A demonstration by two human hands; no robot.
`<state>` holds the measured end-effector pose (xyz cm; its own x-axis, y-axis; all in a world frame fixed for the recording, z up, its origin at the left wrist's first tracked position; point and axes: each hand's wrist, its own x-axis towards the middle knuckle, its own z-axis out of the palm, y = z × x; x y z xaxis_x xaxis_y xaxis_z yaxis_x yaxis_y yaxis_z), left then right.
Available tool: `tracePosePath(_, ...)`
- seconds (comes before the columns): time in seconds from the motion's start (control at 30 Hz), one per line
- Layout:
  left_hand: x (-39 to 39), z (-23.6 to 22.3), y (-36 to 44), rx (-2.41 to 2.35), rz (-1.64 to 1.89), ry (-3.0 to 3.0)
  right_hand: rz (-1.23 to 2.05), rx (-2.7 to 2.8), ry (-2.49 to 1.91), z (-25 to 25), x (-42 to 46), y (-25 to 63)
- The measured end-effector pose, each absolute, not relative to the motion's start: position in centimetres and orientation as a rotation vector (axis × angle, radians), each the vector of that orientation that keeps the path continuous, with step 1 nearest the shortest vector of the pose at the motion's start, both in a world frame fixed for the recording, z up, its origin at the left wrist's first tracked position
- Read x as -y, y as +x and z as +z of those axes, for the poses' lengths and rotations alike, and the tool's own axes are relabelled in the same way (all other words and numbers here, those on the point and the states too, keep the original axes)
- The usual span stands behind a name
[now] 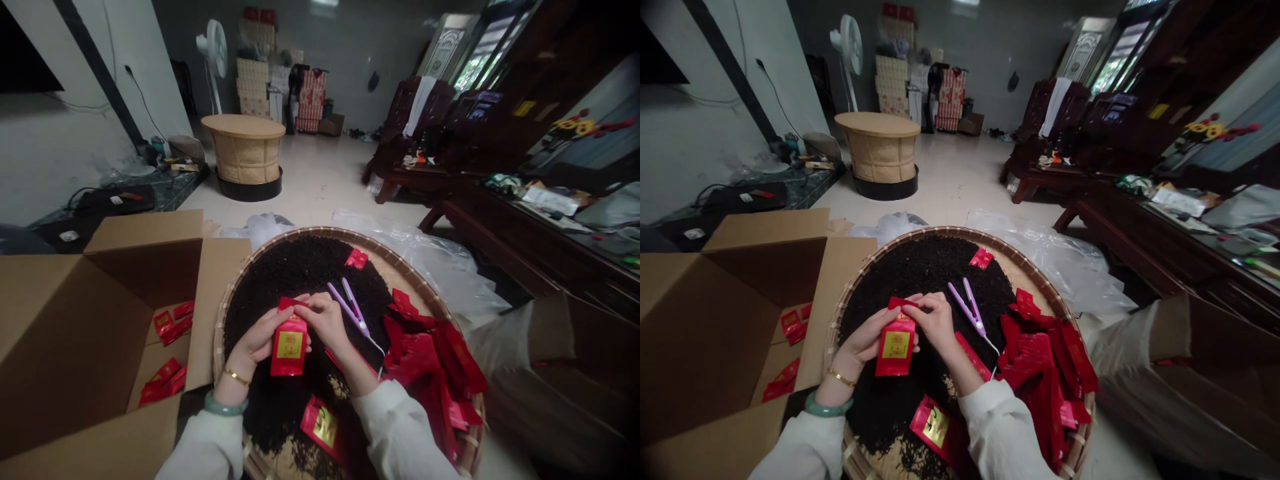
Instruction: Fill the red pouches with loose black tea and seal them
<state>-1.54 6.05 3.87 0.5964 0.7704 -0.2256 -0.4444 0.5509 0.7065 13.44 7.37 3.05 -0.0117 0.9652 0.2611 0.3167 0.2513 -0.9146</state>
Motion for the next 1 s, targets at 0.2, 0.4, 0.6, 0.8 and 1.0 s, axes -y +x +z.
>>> tracePosePath(0.2, -6.2, 4.0, -2.2, -0.593, 0.793, 0.679, 0.249, 1.668, -1.642, 1.8, -8.1, 18.4)
tracePosePath(0.4, -6.0, 3.8, -2.3, -0.525, 0.807, 0.781, 0.105, 1.953, -2.172, -0.5, -8.4, 22.2)
tracePosePath(0.6, -5.8, 4.5, -1.8, -0.497, 0.747, 0.814, 0.339, 1.780, -1.923, -0.1, -8.7, 22.9)
tracePosePath(0.8, -5.7, 4.7, -1.8, -0.546, 0.721, 0.850, 0.907, 1.939, -1.360, 5.5, -6.7, 22.6)
tracePosePath(1.0, -5.6, 4.2, -1.8, -0.678, 0.636, 0.873, 1.008, 2.190, -1.187, 9.3, -5.6, 20.6)
